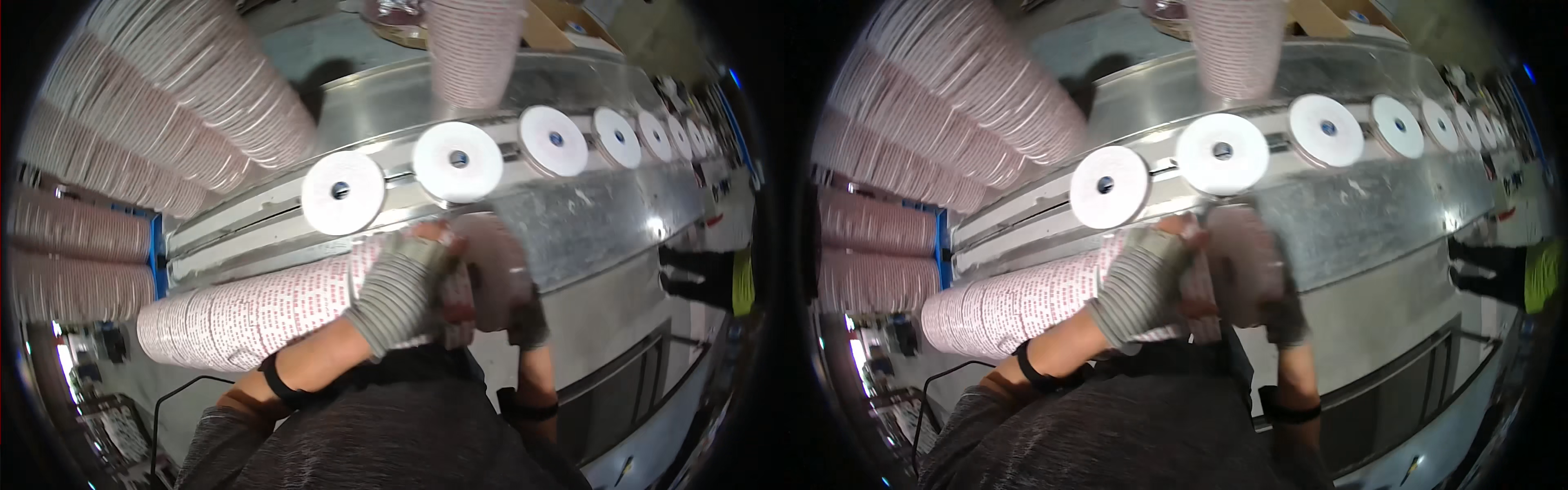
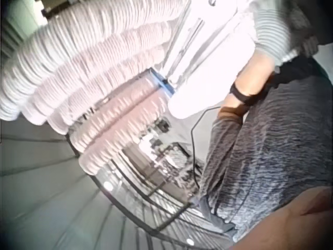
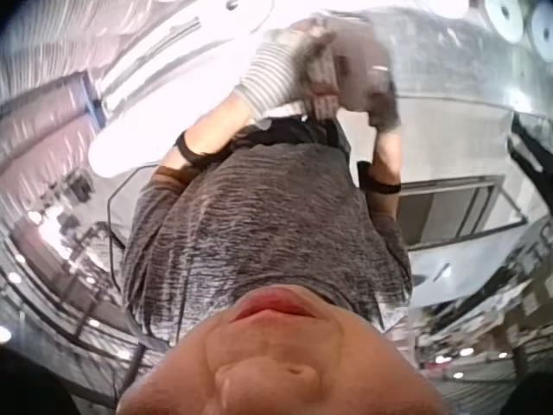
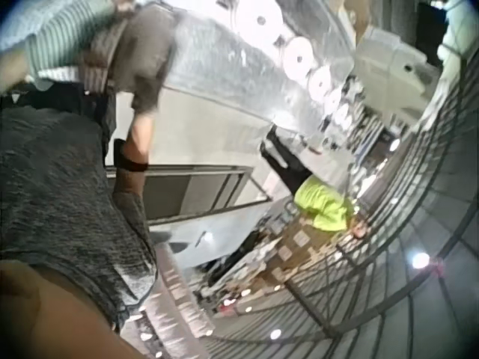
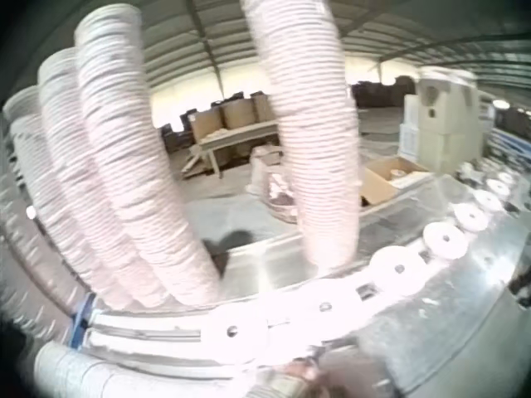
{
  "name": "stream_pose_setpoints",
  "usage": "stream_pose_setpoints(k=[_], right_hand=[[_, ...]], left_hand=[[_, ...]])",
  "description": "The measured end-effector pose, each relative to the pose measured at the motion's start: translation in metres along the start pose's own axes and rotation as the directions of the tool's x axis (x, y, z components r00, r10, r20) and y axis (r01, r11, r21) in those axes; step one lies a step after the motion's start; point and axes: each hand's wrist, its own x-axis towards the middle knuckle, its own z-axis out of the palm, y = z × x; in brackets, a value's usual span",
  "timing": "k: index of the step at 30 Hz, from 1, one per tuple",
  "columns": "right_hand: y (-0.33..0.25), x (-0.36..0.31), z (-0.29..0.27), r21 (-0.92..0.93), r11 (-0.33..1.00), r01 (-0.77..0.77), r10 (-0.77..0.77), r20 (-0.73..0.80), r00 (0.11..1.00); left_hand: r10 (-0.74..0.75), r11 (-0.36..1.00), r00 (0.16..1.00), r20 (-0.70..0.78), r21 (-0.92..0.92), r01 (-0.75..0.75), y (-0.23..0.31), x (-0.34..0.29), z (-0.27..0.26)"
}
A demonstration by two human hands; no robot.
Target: Moving large rolls of white tape or material from a conveyor belt to a stack.
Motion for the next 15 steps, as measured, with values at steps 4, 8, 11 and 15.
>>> stream_pose_setpoints(k=[4, 8, 11, 15], right_hand=[[-0.07, 0.048, -0.025, 0.131, 0.977, 0.167, -0.145, -0.165, 0.976], [-0.163, 0.125, 0.159, -0.093, 0.99, 0.107, -0.056, 0.438, 0.897], [-0.137, 0.17, 0.287, -0.449, 0.838, 0.31, 0.178, 0.762, 0.623], [-0.06, 0.21, 0.37, -0.61, -0.103, 0.786, 0.424, 0.688, 0.59]], left_hand=[[0.1, 0.962, 0.995, 0.025, 0.254, -0.103, 0.017, -0.015, 0.006], [-0.008, 0.962, 0.988, 0.152, 0.27, -0.034, 0.01, -0.019, -0.009], [0.046, 0.966, 0.998, 0.052, 0.252, -0.058, 0.005, -0.03, -0.004], [0.184, 0.983, 0.978, -0.097, 0.028, -0.182, -0.014, -0.089, -0.048]])
